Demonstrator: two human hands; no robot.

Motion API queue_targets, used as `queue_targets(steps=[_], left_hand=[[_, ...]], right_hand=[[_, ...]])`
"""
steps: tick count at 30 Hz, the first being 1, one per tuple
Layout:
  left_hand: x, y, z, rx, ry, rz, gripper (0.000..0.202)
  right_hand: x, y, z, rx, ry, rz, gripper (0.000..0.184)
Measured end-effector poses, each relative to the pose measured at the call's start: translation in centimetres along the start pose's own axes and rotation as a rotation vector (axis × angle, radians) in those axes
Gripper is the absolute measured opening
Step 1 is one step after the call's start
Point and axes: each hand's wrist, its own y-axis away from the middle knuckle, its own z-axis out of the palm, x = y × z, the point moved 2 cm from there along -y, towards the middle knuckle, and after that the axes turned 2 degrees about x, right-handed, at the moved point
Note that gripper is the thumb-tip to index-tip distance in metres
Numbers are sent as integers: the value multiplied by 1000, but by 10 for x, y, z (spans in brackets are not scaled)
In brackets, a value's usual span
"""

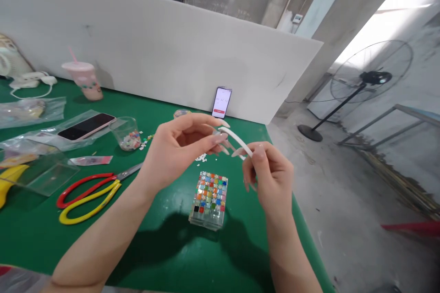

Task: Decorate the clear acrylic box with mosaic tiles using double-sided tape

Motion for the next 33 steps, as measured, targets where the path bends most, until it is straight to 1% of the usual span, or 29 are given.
queue_targets(steps=[2, 3, 6, 8, 11, 13, 16, 19, 22, 26, 29, 33], left_hand=[[7, 1, -4, -19, -75, 46, 23], [8, 1, -5, -61, -91, 39, 29], [3, -3, -6, -245, -89, -73, 42], [-2, -5, -4, -317, -88, -121, 43], [-5, -4, -1, -335, -108, -94, 47], [-3, 0, 1, -349, -122, -73, 50], [0, 6, 3, -388, -95, -83, 52], [0, 7, 3, -436, 1, -132, 64], [-7, 3, 3, -454, 49, -198, 78], [-13, -1, 7, -524, 103, -287, 81], [-10, -1, 8, -487, 145, -268, 83], [-6, 3, 6, -428, 134, -244, 75]], right_hand=[[-4, 3, -1, -4, 12, -28, 32], [-5, 4, -2, 11, 13, -38, 32], [-7, 4, -6, 57, 10, -60, 31], [-6, 3, -8, 56, 32, -72, 29], [-6, 1, -10, 58, 86, -87, 28], [-7, 0, -11, 62, 111, -103, 26], [-8, 0, -11, 51, 111, -121, 22], [-10, 2, -11, 26, 90, -136, 21], [-12, 5, -12, -19, 61, -166, 21], [-9, 6, -11, -107, -20, -158, 22], [-7, 5, -11, -144, -40, -149, 20], [-9, 5, -11, -139, 27, -165, 23]])
